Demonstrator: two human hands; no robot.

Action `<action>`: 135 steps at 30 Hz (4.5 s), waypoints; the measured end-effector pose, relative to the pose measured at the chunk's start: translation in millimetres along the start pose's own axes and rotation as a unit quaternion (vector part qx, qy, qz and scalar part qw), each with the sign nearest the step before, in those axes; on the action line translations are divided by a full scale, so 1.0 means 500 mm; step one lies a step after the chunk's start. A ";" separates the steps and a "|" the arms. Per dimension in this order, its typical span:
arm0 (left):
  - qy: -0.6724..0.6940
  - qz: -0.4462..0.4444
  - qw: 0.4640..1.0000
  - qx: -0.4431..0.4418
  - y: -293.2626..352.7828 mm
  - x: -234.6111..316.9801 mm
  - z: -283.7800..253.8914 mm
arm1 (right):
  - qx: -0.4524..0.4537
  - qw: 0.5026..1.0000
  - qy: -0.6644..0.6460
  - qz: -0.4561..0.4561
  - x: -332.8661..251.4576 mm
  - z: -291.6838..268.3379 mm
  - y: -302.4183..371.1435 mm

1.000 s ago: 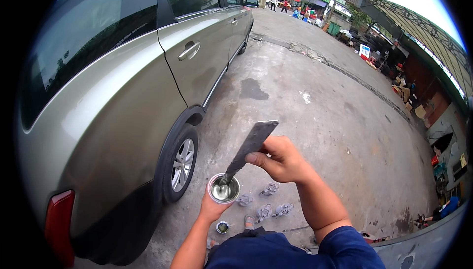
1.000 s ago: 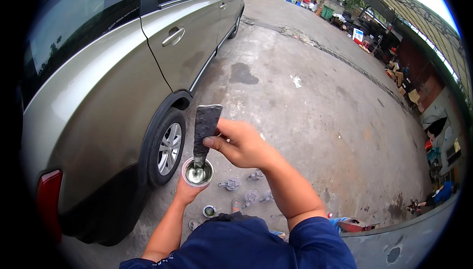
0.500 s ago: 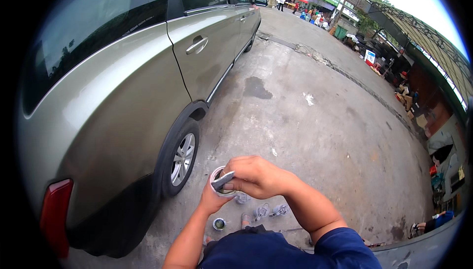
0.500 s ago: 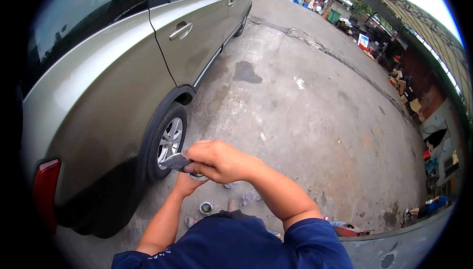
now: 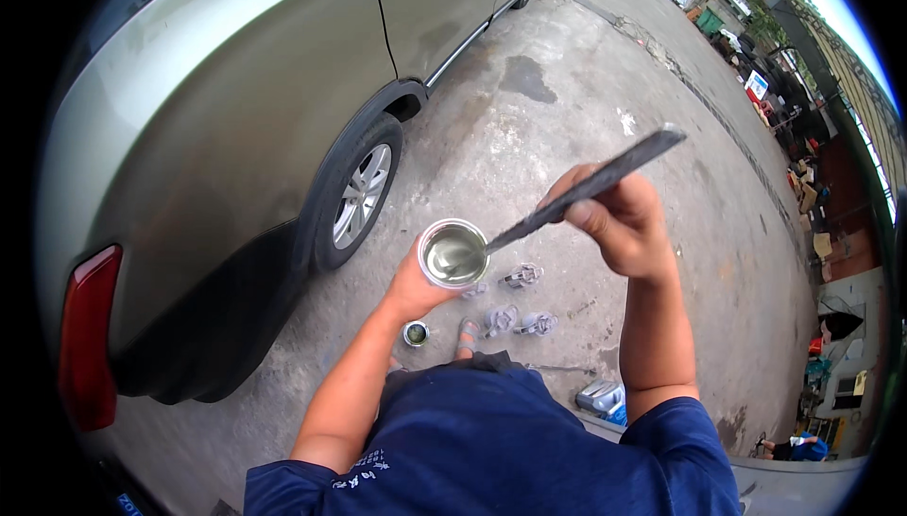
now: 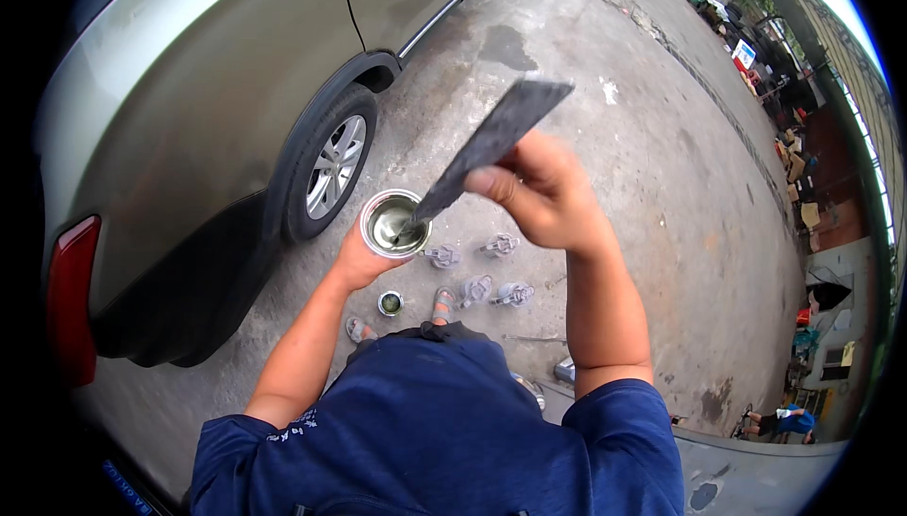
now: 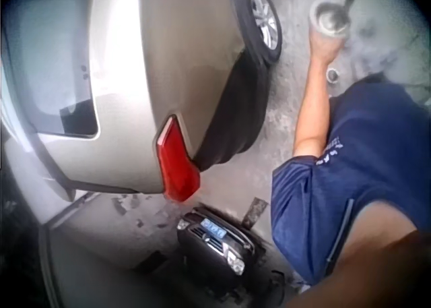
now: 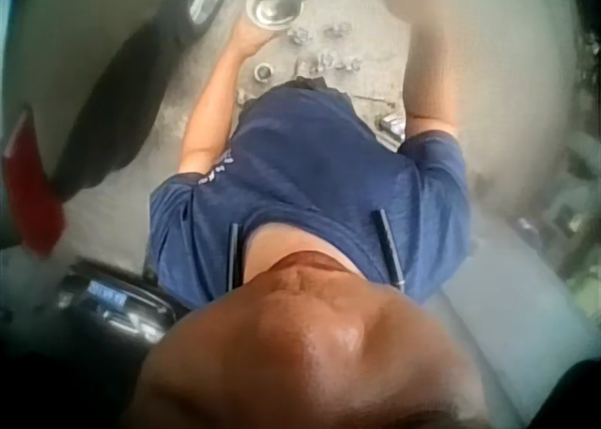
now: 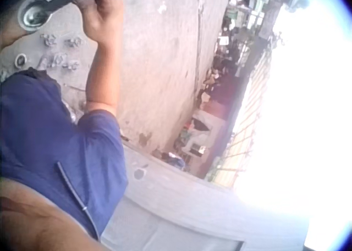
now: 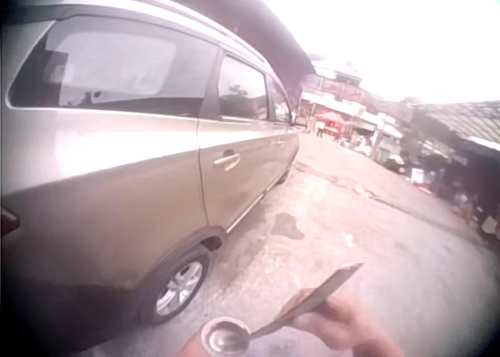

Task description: The person uses a putty knife to apply a white substance from a small metal can onto the rear bumper of a beige SUV. They repeatedly dip the tool into the can and spread the substance along the lower edge of the bumper, occasionally wiping the tool on the can's rim.

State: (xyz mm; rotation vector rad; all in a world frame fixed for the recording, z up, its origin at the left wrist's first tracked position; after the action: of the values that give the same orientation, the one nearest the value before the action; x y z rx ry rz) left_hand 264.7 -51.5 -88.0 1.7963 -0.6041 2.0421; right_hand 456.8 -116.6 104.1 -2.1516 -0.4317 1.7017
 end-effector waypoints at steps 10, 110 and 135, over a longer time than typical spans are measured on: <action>0.000 -0.018 0.999 -0.043 -0.009 -0.021 0.009 | 0.062 0.998 0.026 0.019 -0.012 0.012 0.004; -0.113 0.119 0.982 0.090 -0.014 -0.033 0.002 | 0.354 0.915 0.193 0.023 0.070 0.073 0.049; -0.088 0.126 0.963 0.221 0.072 0.088 -0.174 | 0.407 0.890 -0.198 0.046 0.063 0.050 -0.021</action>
State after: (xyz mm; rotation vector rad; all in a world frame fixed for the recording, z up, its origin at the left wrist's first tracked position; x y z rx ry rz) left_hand 167.0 -36.2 -56.4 2.2751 -0.4687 2.3466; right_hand 439.8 -90.9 76.3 -1.2369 0.2730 1.9059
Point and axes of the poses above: each hand's wrist, its own y-axis away from the middle knuckle, its own z-axis out of the palm, x = y × z, the point moved 3 cm from there along -y, towards the middle knuckle, and after that the axes turned 9 degrees about x, right-handed, at the moved point
